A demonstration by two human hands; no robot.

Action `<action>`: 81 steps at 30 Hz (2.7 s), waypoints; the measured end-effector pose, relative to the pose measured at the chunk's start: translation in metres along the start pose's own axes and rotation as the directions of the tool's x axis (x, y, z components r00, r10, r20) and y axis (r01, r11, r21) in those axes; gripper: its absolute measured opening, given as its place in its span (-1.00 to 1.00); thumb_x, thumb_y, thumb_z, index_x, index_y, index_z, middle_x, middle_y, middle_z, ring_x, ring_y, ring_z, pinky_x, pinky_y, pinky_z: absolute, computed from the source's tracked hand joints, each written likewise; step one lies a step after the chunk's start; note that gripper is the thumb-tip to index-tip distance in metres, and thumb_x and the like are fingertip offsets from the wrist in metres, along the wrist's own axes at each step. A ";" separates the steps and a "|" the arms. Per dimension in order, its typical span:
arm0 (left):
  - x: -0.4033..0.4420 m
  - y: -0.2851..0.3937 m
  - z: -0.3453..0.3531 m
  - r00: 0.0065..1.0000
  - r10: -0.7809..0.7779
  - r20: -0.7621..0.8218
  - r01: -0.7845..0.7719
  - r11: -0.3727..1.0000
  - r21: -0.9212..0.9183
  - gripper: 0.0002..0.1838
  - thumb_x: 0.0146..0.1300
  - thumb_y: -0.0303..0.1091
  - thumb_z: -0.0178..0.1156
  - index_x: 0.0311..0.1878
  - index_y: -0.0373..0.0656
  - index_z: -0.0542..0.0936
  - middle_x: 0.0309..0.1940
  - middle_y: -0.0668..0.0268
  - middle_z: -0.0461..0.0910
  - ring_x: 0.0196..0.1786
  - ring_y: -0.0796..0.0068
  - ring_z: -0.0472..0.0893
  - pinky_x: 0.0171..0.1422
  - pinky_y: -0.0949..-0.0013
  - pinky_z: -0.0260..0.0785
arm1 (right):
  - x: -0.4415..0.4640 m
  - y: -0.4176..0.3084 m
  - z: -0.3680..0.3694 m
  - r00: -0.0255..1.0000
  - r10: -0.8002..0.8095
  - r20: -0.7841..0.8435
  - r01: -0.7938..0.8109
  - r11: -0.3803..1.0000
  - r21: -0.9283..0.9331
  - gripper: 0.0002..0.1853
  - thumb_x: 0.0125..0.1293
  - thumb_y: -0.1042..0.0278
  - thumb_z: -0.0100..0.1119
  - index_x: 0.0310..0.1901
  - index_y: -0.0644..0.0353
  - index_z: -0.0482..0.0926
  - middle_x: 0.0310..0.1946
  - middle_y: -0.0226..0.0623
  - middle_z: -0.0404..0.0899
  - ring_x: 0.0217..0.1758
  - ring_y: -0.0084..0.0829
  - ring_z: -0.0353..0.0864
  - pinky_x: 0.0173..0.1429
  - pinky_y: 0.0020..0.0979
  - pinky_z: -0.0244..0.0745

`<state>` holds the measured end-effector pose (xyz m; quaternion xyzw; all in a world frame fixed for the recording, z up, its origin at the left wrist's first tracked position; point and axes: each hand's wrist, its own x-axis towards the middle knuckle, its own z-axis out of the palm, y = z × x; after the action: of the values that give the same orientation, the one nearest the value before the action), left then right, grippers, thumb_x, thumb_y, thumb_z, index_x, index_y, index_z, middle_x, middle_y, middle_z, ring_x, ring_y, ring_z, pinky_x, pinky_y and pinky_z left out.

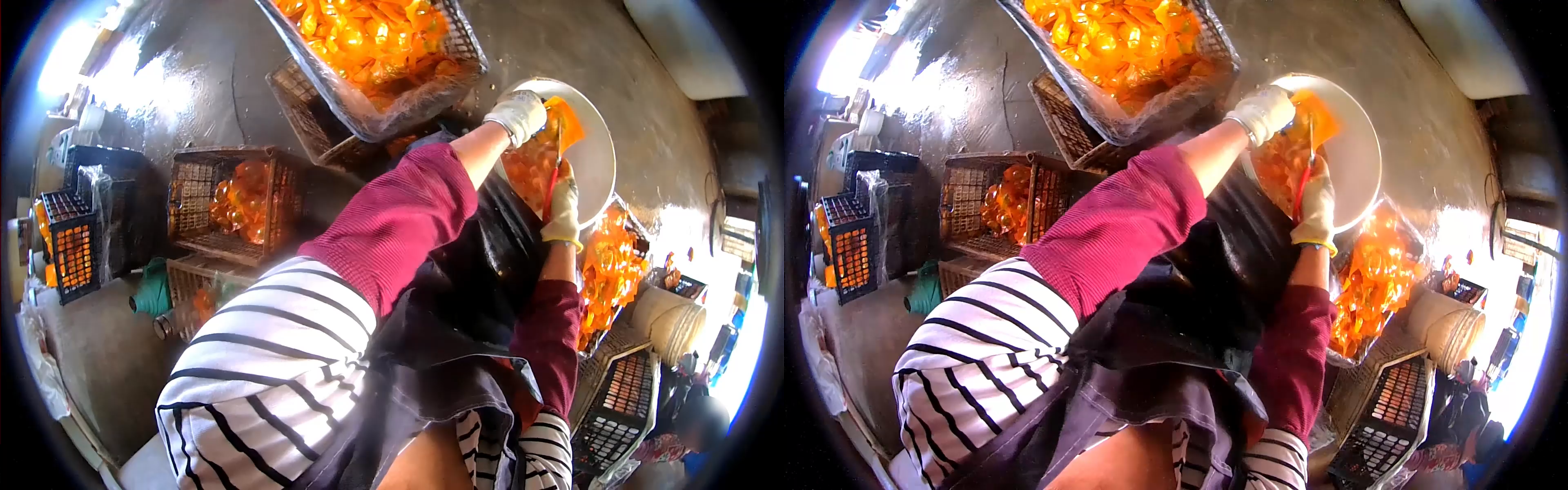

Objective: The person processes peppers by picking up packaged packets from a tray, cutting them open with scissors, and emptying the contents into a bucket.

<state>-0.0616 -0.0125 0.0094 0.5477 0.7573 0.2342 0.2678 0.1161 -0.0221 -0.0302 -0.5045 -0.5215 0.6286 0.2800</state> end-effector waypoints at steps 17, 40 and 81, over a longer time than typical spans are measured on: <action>0.022 -0.007 0.017 0.988 -0.046 -0.146 0.050 0.999 0.019 -0.67 0.17 -0.21 0.00 -0.13 -0.16 0.63 -0.15 0.03 0.61 -0.08 0.12 0.61 0.03 0.19 0.42 | 0.033 0.052 -0.029 0.998 -0.057 -0.021 0.042 0.888 -0.459 -0.64 0.24 0.20 0.15 0.02 0.19 0.47 -0.33 -0.06 0.60 -0.36 -0.23 0.54 -0.37 -0.32 0.44; 0.075 -0.055 0.096 0.997 0.056 -0.055 -0.077 0.806 -0.587 -0.47 0.14 0.03 0.20 -0.05 -0.28 0.57 -0.13 0.00 0.60 -0.04 0.09 0.58 0.08 0.24 0.37 | 0.031 0.050 -0.026 0.990 -0.084 -0.115 0.046 0.951 -0.304 -0.73 0.32 0.24 0.05 -0.02 0.14 0.51 -0.46 -0.27 0.61 -0.50 -0.42 0.59 -0.49 -0.38 0.46; -0.012 -0.222 -0.079 0.996 -0.060 -0.060 -0.085 -0.761 -0.643 -0.51 0.19 -0.29 0.23 0.14 -0.29 0.39 0.10 0.11 0.47 0.12 0.13 0.45 0.29 0.11 0.26 | 0.017 0.028 -0.142 0.716 -0.675 0.176 0.122 0.370 0.921 -0.26 0.22 -0.08 0.07 0.28 0.30 0.20 0.28 -0.14 0.26 0.25 -0.22 0.33 0.31 -0.16 0.25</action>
<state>-0.2675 -0.0935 -0.0735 -0.0588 0.0409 0.8169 0.5723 0.2469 0.0372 -0.0550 0.0536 -0.2993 0.8190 0.4867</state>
